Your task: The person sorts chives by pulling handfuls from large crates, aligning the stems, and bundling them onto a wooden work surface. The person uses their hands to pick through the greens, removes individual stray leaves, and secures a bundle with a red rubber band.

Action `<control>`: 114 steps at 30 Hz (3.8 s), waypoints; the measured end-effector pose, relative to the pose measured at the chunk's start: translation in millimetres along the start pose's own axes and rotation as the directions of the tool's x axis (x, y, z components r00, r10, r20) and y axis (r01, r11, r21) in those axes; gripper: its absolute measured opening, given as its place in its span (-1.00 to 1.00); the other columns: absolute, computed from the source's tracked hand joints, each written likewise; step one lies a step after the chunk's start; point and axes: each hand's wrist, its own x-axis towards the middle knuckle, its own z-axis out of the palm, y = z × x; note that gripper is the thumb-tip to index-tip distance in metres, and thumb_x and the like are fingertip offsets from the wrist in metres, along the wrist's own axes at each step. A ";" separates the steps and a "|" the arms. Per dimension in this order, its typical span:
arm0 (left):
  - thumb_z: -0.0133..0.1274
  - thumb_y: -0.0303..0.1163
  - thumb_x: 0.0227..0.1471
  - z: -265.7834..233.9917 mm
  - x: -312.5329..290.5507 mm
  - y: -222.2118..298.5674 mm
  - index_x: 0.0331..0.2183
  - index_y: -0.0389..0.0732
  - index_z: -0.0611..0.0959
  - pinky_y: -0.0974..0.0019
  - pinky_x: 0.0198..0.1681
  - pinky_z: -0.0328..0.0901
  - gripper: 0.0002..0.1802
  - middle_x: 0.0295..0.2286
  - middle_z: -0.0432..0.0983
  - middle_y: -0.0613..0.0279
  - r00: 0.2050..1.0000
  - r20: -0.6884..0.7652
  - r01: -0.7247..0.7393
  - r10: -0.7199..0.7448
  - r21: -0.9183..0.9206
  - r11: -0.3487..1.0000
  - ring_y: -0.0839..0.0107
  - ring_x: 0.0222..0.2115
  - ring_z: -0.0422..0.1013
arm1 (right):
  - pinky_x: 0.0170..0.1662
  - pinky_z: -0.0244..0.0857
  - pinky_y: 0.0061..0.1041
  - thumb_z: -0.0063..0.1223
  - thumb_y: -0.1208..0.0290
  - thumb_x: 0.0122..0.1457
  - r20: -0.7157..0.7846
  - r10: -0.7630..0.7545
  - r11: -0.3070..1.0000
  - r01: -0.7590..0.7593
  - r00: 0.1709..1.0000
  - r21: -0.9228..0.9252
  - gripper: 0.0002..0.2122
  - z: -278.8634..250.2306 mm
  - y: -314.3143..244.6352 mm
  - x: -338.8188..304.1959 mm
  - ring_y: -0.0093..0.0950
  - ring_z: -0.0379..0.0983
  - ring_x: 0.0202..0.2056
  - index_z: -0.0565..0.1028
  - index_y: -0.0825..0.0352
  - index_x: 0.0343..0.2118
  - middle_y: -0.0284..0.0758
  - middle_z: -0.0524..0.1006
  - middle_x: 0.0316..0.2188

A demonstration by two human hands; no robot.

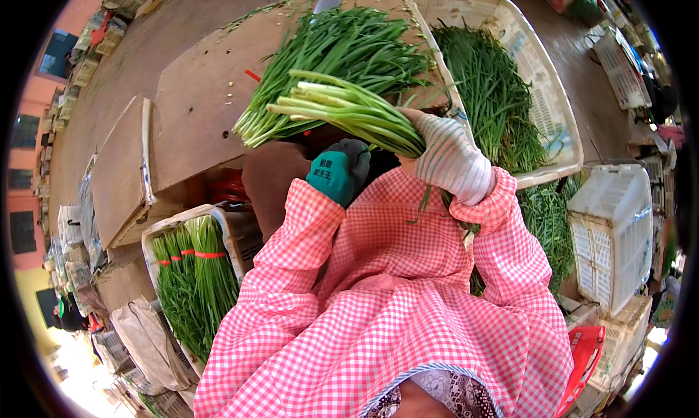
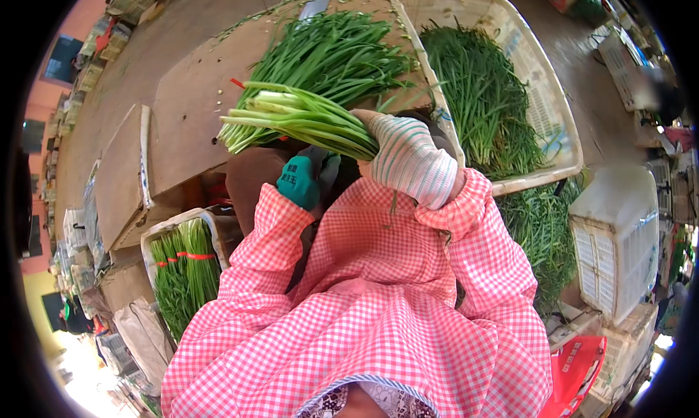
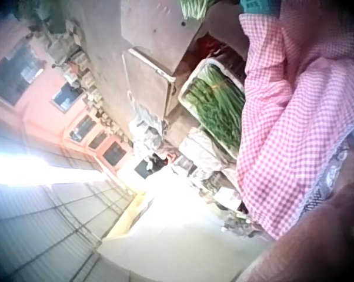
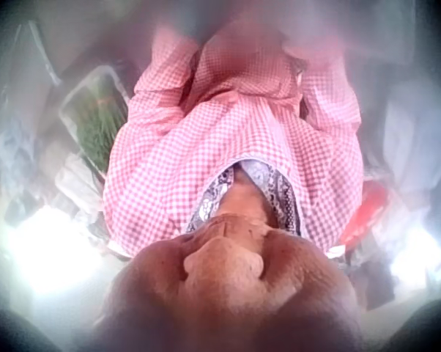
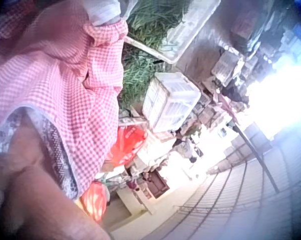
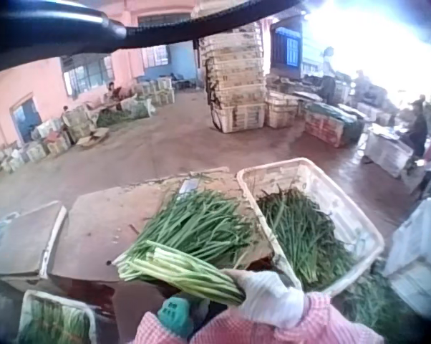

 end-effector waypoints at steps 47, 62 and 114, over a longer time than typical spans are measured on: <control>0.01 -0.36 -0.03 -149.2 76.5 -152.6 -0.36 -0.25 0.55 0.19 -0.31 0.28 -0.82 -0.41 0.48 -0.08 0.943 0.103 0.302 -0.315 0.128 0.945 0.10 -0.40 0.44 | -0.18 0.32 -0.31 0.20 0.36 -0.13 0.662 -0.226 0.764 0.551 0.715 -0.335 -0.37 93.1 -17.8 232.6 -0.15 0.38 -0.16 0.24 0.29 0.07 -0.11 0.40 -0.14; -0.06 -0.31 0.03 -142.4 61.6 -176.1 -0.32 -0.22 0.55 0.14 -0.29 0.28 -0.79 -0.39 0.46 -0.09 0.952 0.038 0.294 -0.302 0.148 0.944 0.01 -0.35 0.40 | -0.39 0.33 -0.34 -0.02 0.40 0.02 0.216 -0.568 0.804 0.591 0.794 -0.057 -0.81 94.0 -27.8 221.9 -0.21 0.44 -0.40 0.49 0.23 -0.27 -0.22 0.47 -0.40; 0.10 -0.39 -0.04 -114.3 -43.0 -195.4 -0.27 -0.25 0.56 0.23 -0.32 0.34 -0.76 -0.36 0.45 0.00 0.851 -0.267 0.456 -0.452 -0.051 0.889 0.21 -0.35 0.46 | -0.31 0.34 -0.39 -0.03 0.39 0.09 0.396 -0.446 0.805 0.553 0.803 -0.216 -0.83 178.7 -18.4 254.1 -0.24 0.47 -0.37 0.54 0.26 -0.28 -0.20 0.52 -0.42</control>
